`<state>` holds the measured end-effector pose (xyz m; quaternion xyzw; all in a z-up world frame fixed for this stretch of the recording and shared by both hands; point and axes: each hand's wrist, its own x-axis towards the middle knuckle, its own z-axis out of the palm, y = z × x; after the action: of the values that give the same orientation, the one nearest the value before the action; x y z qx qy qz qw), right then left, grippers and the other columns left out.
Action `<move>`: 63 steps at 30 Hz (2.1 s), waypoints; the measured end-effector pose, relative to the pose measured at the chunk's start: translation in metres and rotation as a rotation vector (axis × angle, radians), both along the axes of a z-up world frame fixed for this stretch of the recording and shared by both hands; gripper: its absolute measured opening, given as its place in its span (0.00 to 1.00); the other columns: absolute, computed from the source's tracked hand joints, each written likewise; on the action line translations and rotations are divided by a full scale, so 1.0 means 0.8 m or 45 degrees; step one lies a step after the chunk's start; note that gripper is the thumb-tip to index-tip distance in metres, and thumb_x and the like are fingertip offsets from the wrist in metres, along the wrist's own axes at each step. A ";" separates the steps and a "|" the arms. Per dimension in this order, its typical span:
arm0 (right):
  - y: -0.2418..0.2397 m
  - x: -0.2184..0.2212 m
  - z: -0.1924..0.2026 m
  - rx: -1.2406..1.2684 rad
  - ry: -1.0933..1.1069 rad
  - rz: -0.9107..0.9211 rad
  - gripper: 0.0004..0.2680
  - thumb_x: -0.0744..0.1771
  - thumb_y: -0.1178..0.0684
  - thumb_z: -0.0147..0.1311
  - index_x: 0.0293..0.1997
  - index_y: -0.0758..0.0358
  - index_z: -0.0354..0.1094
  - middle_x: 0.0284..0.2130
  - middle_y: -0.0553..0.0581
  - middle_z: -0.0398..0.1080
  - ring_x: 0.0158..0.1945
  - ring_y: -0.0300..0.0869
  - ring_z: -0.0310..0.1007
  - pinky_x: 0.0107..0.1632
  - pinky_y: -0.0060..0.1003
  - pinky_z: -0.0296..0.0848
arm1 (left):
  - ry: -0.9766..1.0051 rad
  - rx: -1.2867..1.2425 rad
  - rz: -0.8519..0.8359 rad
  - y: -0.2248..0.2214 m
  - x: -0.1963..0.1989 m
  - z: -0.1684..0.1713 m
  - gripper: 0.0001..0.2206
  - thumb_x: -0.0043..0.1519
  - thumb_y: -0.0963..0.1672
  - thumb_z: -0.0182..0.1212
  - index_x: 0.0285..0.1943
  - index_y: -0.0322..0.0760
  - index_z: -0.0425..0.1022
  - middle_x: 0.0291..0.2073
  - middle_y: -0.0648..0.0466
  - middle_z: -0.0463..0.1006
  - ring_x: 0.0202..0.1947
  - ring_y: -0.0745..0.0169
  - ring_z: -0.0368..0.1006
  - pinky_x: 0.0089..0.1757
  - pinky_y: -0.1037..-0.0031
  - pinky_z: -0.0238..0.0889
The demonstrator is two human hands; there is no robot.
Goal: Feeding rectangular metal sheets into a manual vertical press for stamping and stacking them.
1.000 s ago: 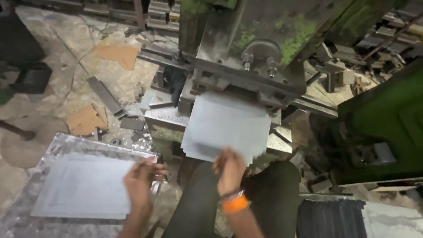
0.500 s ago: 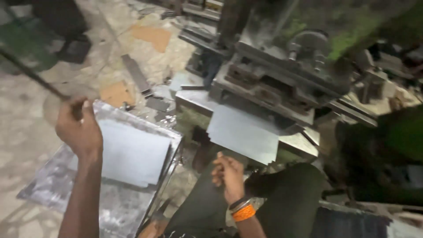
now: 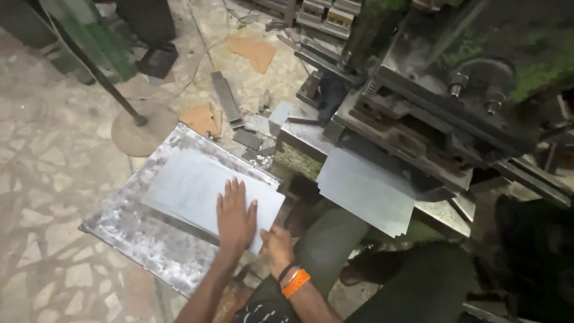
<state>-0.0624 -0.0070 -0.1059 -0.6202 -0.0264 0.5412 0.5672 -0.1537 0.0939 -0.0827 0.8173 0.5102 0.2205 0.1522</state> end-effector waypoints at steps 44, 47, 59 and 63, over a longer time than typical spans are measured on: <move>0.135 0.355 0.241 0.209 -0.164 -1.574 0.04 0.68 0.63 0.46 0.36 0.74 0.63 0.21 0.61 0.69 0.15 0.43 0.66 0.15 0.35 0.65 | -1.281 -1.649 -0.369 -0.112 0.214 0.117 0.10 0.66 0.40 0.54 0.49 0.26 0.78 0.32 0.44 0.81 0.30 0.57 0.76 0.35 0.72 0.69; 0.131 0.357 0.243 0.270 -0.197 -1.580 0.05 0.68 0.62 0.46 0.32 0.69 0.65 0.17 0.58 0.67 0.13 0.42 0.63 0.13 0.34 0.56 | -1.165 -1.455 -0.536 -0.125 0.215 0.097 0.09 0.61 0.36 0.55 0.46 0.27 0.80 0.30 0.49 0.81 0.29 0.64 0.74 0.35 0.76 0.69; 0.080 0.316 0.245 0.252 -0.549 -1.153 0.10 0.67 0.55 0.59 0.39 0.78 0.69 0.19 0.64 0.75 0.10 0.43 0.68 0.11 0.33 0.62 | -1.327 -1.609 -0.582 -0.119 0.210 0.095 0.10 0.66 0.35 0.51 0.54 0.25 0.73 0.34 0.43 0.80 0.29 0.59 0.77 0.36 0.73 0.71; 0.081 0.313 0.247 0.278 -0.588 -1.164 0.09 0.68 0.57 0.58 0.34 0.76 0.68 0.18 0.63 0.74 0.11 0.45 0.70 0.11 0.33 0.63 | -1.308 -1.593 -0.574 -0.120 0.209 0.098 0.10 0.66 0.36 0.51 0.54 0.25 0.73 0.33 0.44 0.80 0.29 0.60 0.77 0.35 0.74 0.69</move>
<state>0.1881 0.0582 0.0916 -0.6088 0.0663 0.0817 0.7863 0.0132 -0.0018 -0.0040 0.4623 0.2302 0.2060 0.8312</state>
